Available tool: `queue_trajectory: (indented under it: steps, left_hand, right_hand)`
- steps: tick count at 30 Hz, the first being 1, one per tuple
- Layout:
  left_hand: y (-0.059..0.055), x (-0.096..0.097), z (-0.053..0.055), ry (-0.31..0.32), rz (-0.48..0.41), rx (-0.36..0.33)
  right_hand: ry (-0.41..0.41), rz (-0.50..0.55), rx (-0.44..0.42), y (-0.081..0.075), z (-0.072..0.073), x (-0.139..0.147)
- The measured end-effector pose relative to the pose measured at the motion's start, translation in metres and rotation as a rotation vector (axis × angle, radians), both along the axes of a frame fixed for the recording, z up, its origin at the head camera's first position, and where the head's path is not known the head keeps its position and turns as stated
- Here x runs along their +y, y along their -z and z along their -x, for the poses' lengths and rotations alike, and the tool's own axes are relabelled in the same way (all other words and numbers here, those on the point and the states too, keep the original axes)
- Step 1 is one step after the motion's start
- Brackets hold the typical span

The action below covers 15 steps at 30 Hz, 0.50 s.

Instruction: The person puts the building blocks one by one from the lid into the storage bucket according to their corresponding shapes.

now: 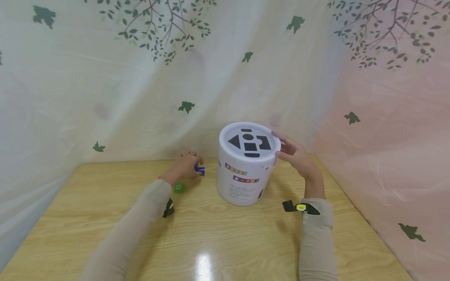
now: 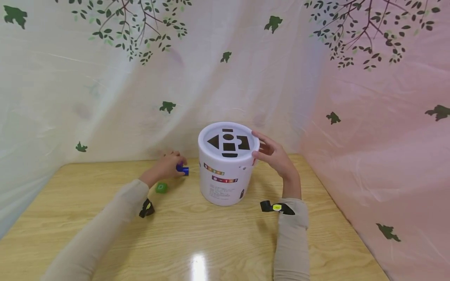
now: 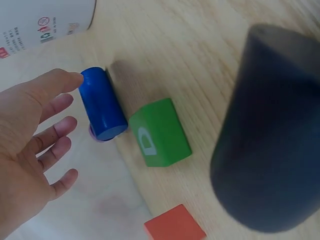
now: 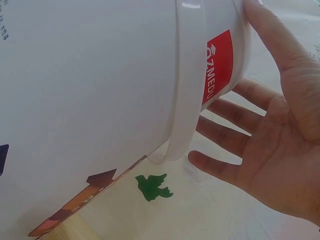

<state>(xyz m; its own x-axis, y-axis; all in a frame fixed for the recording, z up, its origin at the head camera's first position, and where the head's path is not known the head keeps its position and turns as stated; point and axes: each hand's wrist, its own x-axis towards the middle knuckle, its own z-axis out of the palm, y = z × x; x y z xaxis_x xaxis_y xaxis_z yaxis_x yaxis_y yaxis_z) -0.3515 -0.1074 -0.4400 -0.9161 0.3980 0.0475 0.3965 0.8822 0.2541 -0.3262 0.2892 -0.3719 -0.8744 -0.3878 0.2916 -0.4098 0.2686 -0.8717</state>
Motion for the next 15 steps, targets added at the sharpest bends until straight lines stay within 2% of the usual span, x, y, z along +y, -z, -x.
queue_trajectory:
  steps: [15]
  left_hand:
    - [0.012, 0.002, 0.001, 0.023, 0.04, 0.015]
  right_hand:
    - [-0.011, 0.002, 0.007, 0.0, -0.001, 0.0]
